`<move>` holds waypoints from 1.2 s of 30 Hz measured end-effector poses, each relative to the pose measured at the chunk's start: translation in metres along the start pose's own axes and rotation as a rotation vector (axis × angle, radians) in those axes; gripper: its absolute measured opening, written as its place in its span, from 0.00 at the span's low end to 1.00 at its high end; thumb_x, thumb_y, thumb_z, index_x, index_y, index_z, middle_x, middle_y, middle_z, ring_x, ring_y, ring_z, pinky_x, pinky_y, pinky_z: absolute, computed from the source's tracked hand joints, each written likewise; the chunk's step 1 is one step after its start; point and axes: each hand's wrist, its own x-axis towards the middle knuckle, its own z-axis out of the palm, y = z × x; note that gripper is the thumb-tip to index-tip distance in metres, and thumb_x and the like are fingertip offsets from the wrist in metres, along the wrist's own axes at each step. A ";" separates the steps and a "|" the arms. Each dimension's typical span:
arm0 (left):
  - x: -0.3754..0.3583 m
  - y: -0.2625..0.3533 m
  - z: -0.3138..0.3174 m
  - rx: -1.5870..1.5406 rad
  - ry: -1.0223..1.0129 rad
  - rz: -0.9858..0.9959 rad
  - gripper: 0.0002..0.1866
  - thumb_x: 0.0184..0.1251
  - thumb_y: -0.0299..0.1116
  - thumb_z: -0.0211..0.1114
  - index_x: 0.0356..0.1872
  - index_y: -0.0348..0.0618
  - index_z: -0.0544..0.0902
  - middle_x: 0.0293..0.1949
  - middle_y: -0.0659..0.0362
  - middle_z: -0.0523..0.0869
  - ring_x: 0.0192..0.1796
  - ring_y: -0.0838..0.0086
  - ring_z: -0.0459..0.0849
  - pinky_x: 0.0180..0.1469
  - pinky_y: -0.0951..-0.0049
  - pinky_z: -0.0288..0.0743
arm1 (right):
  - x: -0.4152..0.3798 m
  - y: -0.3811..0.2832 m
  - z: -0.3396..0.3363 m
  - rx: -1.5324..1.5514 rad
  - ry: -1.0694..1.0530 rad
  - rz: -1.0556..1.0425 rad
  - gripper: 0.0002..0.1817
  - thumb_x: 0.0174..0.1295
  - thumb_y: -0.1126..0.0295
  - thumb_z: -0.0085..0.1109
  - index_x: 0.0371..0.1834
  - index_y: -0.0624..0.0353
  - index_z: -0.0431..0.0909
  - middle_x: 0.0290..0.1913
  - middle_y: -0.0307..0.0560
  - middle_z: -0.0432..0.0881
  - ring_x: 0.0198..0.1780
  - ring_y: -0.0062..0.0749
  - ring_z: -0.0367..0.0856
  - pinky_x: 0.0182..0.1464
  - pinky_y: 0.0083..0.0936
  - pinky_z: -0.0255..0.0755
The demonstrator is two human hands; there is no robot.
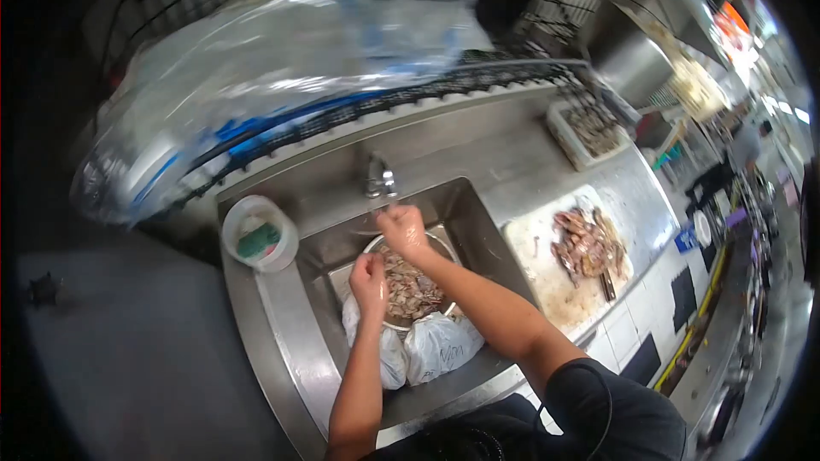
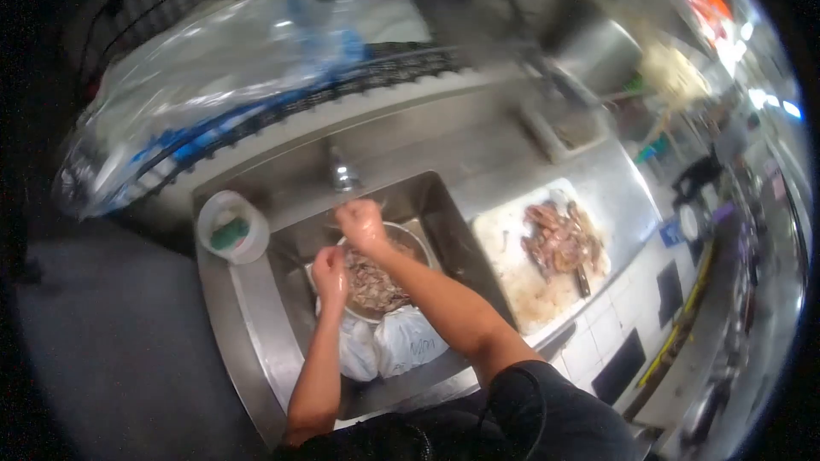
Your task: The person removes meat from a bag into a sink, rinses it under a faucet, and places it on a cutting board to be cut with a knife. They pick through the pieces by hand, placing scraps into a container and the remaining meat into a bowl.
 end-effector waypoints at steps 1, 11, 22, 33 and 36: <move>0.012 -0.014 0.011 0.026 -0.055 0.091 0.08 0.77 0.32 0.66 0.38 0.37 0.84 0.29 0.62 0.83 0.32 0.78 0.78 0.37 0.73 0.73 | -0.013 0.007 -0.009 -0.056 0.061 -0.034 0.14 0.61 0.69 0.63 0.21 0.66 0.79 0.19 0.58 0.78 0.22 0.31 0.78 0.30 0.40 0.74; 0.093 0.032 0.081 0.321 -0.268 0.264 0.24 0.73 0.44 0.73 0.24 0.33 0.80 0.17 0.53 0.74 0.23 0.69 0.66 0.31 0.57 0.66 | -0.145 0.091 -0.350 -0.513 0.277 0.226 0.06 0.60 0.74 0.66 0.38 0.61 0.88 0.36 0.49 0.91 0.41 0.34 0.89 0.49 0.33 0.83; -0.092 0.083 0.250 0.312 -0.729 0.600 0.08 0.61 0.26 0.69 0.40 0.39 0.90 0.43 0.47 0.89 0.47 0.51 0.89 0.54 0.56 0.82 | -0.285 0.141 -0.515 -0.802 0.515 0.420 0.22 0.55 0.72 0.71 0.52 0.53 0.75 0.56 0.53 0.79 0.60 0.59 0.76 0.60 0.51 0.74; -0.221 0.111 0.370 0.929 -0.970 0.790 0.16 0.64 0.24 0.66 0.54 0.40 0.84 0.57 0.52 0.85 0.63 0.49 0.81 0.64 0.53 0.76 | -0.298 0.152 -0.545 -0.808 0.468 0.220 0.21 0.56 0.74 0.71 0.51 0.56 0.72 0.54 0.53 0.77 0.58 0.56 0.77 0.55 0.51 0.74; -0.248 0.113 0.358 0.855 -0.933 0.563 0.15 0.66 0.27 0.68 0.54 0.38 0.84 0.57 0.50 0.84 0.60 0.48 0.83 0.60 0.53 0.78 | -0.301 0.149 -0.553 -0.833 0.423 0.250 0.23 0.56 0.75 0.70 0.54 0.56 0.75 0.55 0.53 0.77 0.61 0.55 0.76 0.57 0.49 0.74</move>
